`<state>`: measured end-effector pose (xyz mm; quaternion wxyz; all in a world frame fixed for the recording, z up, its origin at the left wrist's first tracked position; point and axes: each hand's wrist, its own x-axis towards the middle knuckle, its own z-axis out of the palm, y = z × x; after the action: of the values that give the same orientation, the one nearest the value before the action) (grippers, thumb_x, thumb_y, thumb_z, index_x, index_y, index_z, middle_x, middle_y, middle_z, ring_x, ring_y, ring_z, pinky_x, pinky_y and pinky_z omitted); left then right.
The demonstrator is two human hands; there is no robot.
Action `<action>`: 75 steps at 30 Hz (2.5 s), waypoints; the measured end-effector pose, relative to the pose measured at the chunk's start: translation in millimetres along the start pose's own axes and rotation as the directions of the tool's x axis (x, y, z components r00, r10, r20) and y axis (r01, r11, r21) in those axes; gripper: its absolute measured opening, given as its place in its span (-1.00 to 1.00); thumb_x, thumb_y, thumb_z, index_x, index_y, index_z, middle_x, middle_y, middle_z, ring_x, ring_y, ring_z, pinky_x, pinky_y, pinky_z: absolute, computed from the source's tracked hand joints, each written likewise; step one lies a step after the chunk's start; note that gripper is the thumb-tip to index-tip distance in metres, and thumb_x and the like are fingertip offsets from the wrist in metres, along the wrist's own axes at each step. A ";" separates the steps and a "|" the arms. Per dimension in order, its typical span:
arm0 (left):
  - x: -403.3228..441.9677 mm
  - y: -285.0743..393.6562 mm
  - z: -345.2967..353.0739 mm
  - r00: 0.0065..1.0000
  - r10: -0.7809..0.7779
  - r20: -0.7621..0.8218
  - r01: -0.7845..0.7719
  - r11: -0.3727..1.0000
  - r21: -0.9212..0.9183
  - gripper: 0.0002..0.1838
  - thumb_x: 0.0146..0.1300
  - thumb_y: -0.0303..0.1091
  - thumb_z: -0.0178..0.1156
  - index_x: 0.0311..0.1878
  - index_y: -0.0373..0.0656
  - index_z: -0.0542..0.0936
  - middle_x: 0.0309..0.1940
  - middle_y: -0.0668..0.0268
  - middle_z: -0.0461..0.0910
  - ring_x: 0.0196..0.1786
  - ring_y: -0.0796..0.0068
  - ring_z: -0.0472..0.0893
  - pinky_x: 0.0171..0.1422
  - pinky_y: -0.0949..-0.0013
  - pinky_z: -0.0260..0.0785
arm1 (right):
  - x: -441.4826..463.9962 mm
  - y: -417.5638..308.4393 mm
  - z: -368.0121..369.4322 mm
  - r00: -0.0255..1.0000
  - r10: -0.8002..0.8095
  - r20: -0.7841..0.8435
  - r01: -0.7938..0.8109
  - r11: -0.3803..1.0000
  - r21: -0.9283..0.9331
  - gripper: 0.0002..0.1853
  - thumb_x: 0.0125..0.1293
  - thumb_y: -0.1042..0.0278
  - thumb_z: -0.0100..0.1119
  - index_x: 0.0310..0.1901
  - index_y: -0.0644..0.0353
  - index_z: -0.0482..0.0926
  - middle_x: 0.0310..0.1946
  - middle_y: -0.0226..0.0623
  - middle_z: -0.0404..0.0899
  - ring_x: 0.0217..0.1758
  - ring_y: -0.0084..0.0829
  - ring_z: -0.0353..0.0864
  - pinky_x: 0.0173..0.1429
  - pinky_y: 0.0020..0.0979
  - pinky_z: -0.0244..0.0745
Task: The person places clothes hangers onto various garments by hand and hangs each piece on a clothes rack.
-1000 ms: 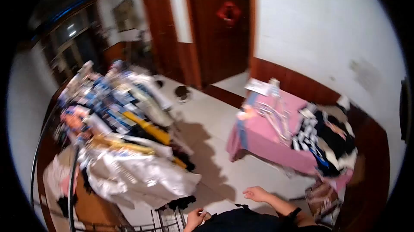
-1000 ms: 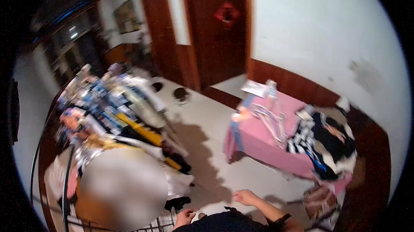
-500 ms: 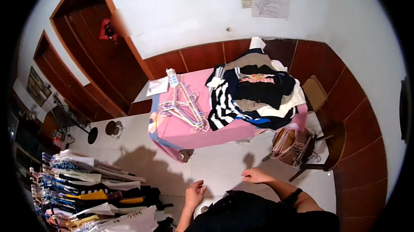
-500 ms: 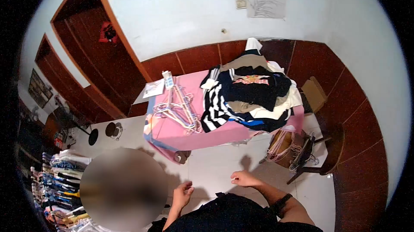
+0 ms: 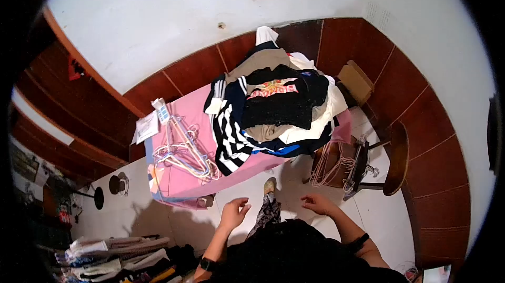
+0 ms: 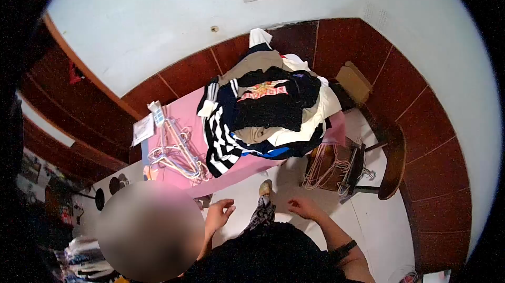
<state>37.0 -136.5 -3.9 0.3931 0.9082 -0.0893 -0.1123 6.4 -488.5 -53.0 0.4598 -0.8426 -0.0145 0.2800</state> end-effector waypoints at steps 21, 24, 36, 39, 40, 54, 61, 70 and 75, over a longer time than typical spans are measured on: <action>365.4 16.0 7.9 0.968 0.223 0.113 -0.249 0.891 0.378 0.03 -0.05 -0.04 0.46 0.46 -0.09 0.14 0.45 -0.08 0.05 0.46 -0.25 0.06 0.45 -0.12 0.06 | 258.5 -93.6 -146.3 0.813 -0.102 -0.574 -0.326 0.736 -0.593 0.06 -0.09 0.09 0.52 0.42 0.14 0.09 0.41 0.11 0.03 0.42 0.11 0.12 0.35 0.13 0.14; 378.4 16.4 9.8 0.976 0.152 0.156 -0.203 0.899 0.389 0.05 -0.03 0.04 0.44 0.48 -0.05 0.10 0.46 -0.09 0.02 0.45 -0.30 0.05 0.42 -0.19 0.06 | 269.7 -82.3 -152.7 0.852 -0.038 -0.522 -0.323 0.746 -0.583 0.09 -0.09 0.03 0.52 0.43 0.17 0.07 0.38 0.18 0.08 0.40 0.15 0.14 0.37 0.06 0.15; 411.6 -23.7 22.2 0.958 0.143 0.248 -0.234 0.891 0.390 0.01 0.10 0.19 0.28 0.50 -0.03 0.04 0.47 -0.06 0.02 0.42 -0.27 0.14 0.30 -0.17 0.26 | 265.2 -47.4 -189.1 0.829 -0.126 -0.545 -0.128 0.906 -0.404 -0.46 -0.09 0.62 0.05 0.04 0.15 0.55 0.11 -0.04 0.49 0.18 0.02 0.44 0.23 -0.11 0.38; 396.4 8.0 -0.5 0.950 0.083 0.301 -0.215 0.874 0.436 0.03 0.10 0.25 0.26 0.51 -0.01 0.02 0.49 -0.02 0.00 0.46 -0.22 0.09 0.33 -0.13 0.25 | 266.4 -35.1 -195.5 0.782 -0.119 -0.611 -0.090 0.949 -0.301 -0.51 -0.12 0.67 0.00 -0.05 0.19 0.59 -0.06 -0.02 0.58 0.07 0.00 0.53 0.15 -0.17 0.43; 388.2 23.7 -10.4 0.944 0.021 0.329 -0.189 0.852 0.488 0.04 0.08 0.27 0.25 0.51 0.00 0.02 0.49 0.00 0.00 0.48 -0.19 0.07 0.35 -0.10 0.25 | 261.7 -45.2 -199.4 0.776 -0.131 -0.617 -0.080 0.950 -0.302 -0.51 -0.12 0.67 0.00 -0.05 0.19 0.59 -0.06 -0.02 0.58 0.07 0.00 0.53 0.15 -0.17 0.43; 261.1 10.5 11.9 0.923 0.176 -0.342 -0.121 0.977 0.176 -0.59 -0.17 -0.59 0.17 -0.14 -0.09 0.63 -0.12 0.18 0.65 0.00 0.10 0.59 0.09 0.19 0.45 | 92.9 -124.8 -173.9 0.649 -0.559 -0.517 0.453 0.829 -0.327 -0.64 -0.14 0.70 0.19 -0.22 0.19 0.62 -0.35 -0.20 0.58 -0.24 -0.23 0.63 -0.14 -0.40 0.49; 131.7 22.9 8.8 0.891 0.030 -0.453 -0.080 0.993 -0.091 -0.66 -0.13 -0.75 0.07 -0.26 -0.21 0.64 -0.31 0.18 0.67 -0.19 0.24 0.65 0.00 0.36 0.45 | 18.5 -85.0 -147.4 0.901 -0.405 -0.154 0.411 0.912 0.005 -0.70 0.01 0.46 0.41 -0.19 0.32 0.60 -0.28 -0.19 0.65 -0.19 -0.43 0.63 -0.04 -0.41 0.50; -58.6 37.0 1.3 0.800 -0.600 -0.019 0.073 0.129 -0.989 -0.61 0.08 -0.82 -0.12 -0.11 -0.21 0.51 -0.22 0.24 0.61 -0.20 0.35 0.64 -0.06 0.32 0.56 | -2.2 -134.1 -82.0 0.782 -0.449 0.433 0.325 0.886 0.331 -0.68 0.19 0.24 0.37 -0.18 0.32 0.55 -0.37 -0.38 0.56 -0.26 -0.61 0.45 -0.11 -0.46 0.40; -111.2 18.1 13.8 0.745 -0.667 -0.013 0.001 0.021 -1.000 -0.62 0.14 -0.80 -0.12 -0.07 -0.18 0.50 -0.19 0.21 0.61 -0.17 0.34 0.66 -0.05 0.27 0.60 | 3.0 -148.4 -52.4 0.818 -0.477 0.320 0.409 0.875 0.260 -0.77 0.12 0.42 0.37 -0.29 0.29 0.50 -0.40 -0.51 0.48 -0.30 -0.64 0.41 -0.17 -0.52 0.36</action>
<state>-74.7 -130.5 15.2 0.8507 0.4002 0.3409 -0.0003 69.1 -442.2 83.9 0.5749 -0.7016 -0.2729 0.3206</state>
